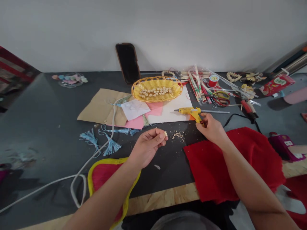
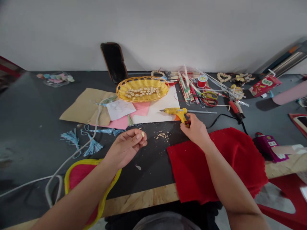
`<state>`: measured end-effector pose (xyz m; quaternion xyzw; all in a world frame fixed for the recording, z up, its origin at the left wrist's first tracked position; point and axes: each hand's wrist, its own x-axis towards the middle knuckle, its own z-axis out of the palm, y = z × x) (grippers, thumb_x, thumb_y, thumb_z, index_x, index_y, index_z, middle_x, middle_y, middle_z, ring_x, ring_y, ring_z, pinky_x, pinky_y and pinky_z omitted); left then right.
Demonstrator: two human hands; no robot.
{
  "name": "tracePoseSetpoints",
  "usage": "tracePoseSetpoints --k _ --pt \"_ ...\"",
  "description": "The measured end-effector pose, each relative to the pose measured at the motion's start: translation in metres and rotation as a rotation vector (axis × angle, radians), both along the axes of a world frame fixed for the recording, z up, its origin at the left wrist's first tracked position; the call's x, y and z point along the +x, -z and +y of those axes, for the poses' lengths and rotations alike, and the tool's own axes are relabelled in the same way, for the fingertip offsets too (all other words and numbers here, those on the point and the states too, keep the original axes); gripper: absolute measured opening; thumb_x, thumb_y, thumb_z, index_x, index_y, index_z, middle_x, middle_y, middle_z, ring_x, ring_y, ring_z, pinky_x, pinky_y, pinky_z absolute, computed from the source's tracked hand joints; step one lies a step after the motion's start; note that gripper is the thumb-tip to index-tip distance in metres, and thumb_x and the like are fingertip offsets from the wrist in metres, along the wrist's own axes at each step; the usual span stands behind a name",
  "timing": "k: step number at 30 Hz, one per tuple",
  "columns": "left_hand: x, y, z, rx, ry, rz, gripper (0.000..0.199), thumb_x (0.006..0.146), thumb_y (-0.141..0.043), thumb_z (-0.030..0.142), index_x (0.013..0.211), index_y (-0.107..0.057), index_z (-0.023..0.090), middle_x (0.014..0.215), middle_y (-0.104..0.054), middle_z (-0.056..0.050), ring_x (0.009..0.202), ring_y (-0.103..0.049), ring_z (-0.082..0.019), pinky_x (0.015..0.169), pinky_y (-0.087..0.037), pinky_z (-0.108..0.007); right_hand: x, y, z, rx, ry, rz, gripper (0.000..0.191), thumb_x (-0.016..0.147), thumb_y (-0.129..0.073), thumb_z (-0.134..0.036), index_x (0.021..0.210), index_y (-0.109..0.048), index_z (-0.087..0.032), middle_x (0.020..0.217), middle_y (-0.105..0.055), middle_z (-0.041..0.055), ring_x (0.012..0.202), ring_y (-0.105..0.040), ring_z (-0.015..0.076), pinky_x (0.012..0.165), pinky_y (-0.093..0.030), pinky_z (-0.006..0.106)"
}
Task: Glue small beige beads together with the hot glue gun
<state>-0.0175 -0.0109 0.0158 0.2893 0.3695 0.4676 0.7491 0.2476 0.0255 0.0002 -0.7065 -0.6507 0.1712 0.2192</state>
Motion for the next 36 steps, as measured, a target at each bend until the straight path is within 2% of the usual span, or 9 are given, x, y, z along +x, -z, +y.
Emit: tracePoseSetpoints --k 5,7,9,13,16,19,23,29,36 --pt "0.0 0.002 0.0 0.013 0.024 0.004 0.017 0.071 -0.08 0.027 0.07 -0.069 0.014 0.07 -0.064 -0.002 0.061 -0.051 -0.008 0.06 -0.04 -0.022 0.006 -0.002 0.003 -0.203 0.029 0.457 0.044 0.078 -0.059 -0.028 0.119 -0.054 -0.013 0.097 -0.067 0.0099 0.066 -0.063 0.0158 0.055 -0.051 0.028" --pt "-0.001 0.003 -0.001 0.018 0.036 0.012 0.018 0.071 -0.08 0.028 0.071 -0.069 0.014 0.07 -0.064 -0.002 0.061 -0.052 -0.008 0.06 -0.04 -0.022 0.005 -0.002 0.003 -0.243 0.023 0.657 0.046 0.077 -0.058 -0.024 0.121 -0.051 -0.012 0.091 -0.066 0.0076 0.062 -0.061 0.0135 0.052 -0.05 0.026" --pt "-0.001 0.003 -0.001 0.016 0.038 0.02 0.019 0.069 -0.081 0.029 0.071 -0.07 0.014 0.07 -0.064 -0.002 0.061 -0.052 -0.008 0.06 -0.04 -0.022 0.003 -0.004 0.002 -0.185 0.009 0.786 0.046 0.076 -0.061 -0.023 0.12 -0.05 -0.014 0.084 -0.063 0.0031 0.06 -0.058 0.0114 0.055 -0.051 0.026" --pt "0.0 0.0 -0.001 -0.004 0.032 0.036 0.023 0.067 -0.083 0.032 0.071 -0.07 0.013 0.068 -0.063 -0.001 0.061 -0.053 -0.009 0.06 -0.039 -0.021 0.001 -0.014 -0.004 0.094 -0.085 0.943 0.048 0.073 -0.071 -0.025 0.116 -0.05 -0.024 0.089 -0.061 -0.001 0.066 -0.058 0.0106 0.061 -0.052 0.026" --pt "0.0 -0.002 -0.001 -0.01 0.027 0.043 0.025 0.066 -0.083 0.033 0.07 -0.069 0.013 0.066 -0.063 -0.002 0.06 -0.052 -0.009 0.059 -0.038 -0.022 0.002 -0.02 -0.01 0.067 -0.207 1.001 0.035 0.078 -0.07 -0.035 0.107 -0.052 -0.025 0.08 -0.062 -0.0009 0.063 -0.059 0.0126 0.055 -0.05 0.026" --pt "-0.001 -0.004 0.0 -0.008 0.004 0.048 0.025 0.066 -0.083 0.034 0.07 -0.069 0.014 0.066 -0.063 -0.002 0.06 -0.051 -0.01 0.059 -0.038 -0.023 -0.001 -0.02 -0.018 -0.01 -0.229 1.018 0.029 0.086 -0.062 -0.044 0.104 -0.053 -0.024 0.077 -0.064 0.0014 0.056 -0.058 0.0131 0.048 -0.048 0.026" --pt "-0.003 -0.004 0.002 -0.001 -0.041 0.034 0.025 0.066 -0.082 0.034 0.068 -0.068 0.014 0.065 -0.062 -0.001 0.06 -0.049 -0.009 0.059 -0.038 -0.023 -0.008 -0.016 -0.026 -0.099 -0.256 1.085 0.039 0.083 -0.066 -0.046 0.115 -0.055 -0.026 0.098 -0.067 0.0062 0.056 -0.058 0.0114 0.044 -0.046 0.023" --pt "-0.004 -0.002 0.004 -0.024 -0.076 0.005 0.025 0.067 -0.082 0.035 0.069 -0.067 0.015 0.067 -0.062 -0.001 0.061 -0.049 -0.01 0.059 -0.038 -0.023 -0.012 -0.023 -0.033 -0.094 -0.288 1.16 0.053 0.073 -0.077 -0.04 0.12 -0.054 -0.03 0.093 -0.067 0.0054 0.057 -0.053 0.012 0.046 -0.044 0.025" --pt "-0.005 -0.005 0.005 -0.007 -0.109 0.006 0.027 0.066 -0.082 0.037 0.068 -0.066 0.015 0.068 -0.062 -0.001 0.061 -0.048 -0.01 0.06 -0.036 -0.024 -0.016 -0.019 -0.045 -0.106 -0.428 1.056 0.025 0.09 -0.055 -0.047 0.102 -0.059 -0.024 0.085 -0.067 0.0079 0.055 -0.051 0.0132 0.047 -0.045 0.028"
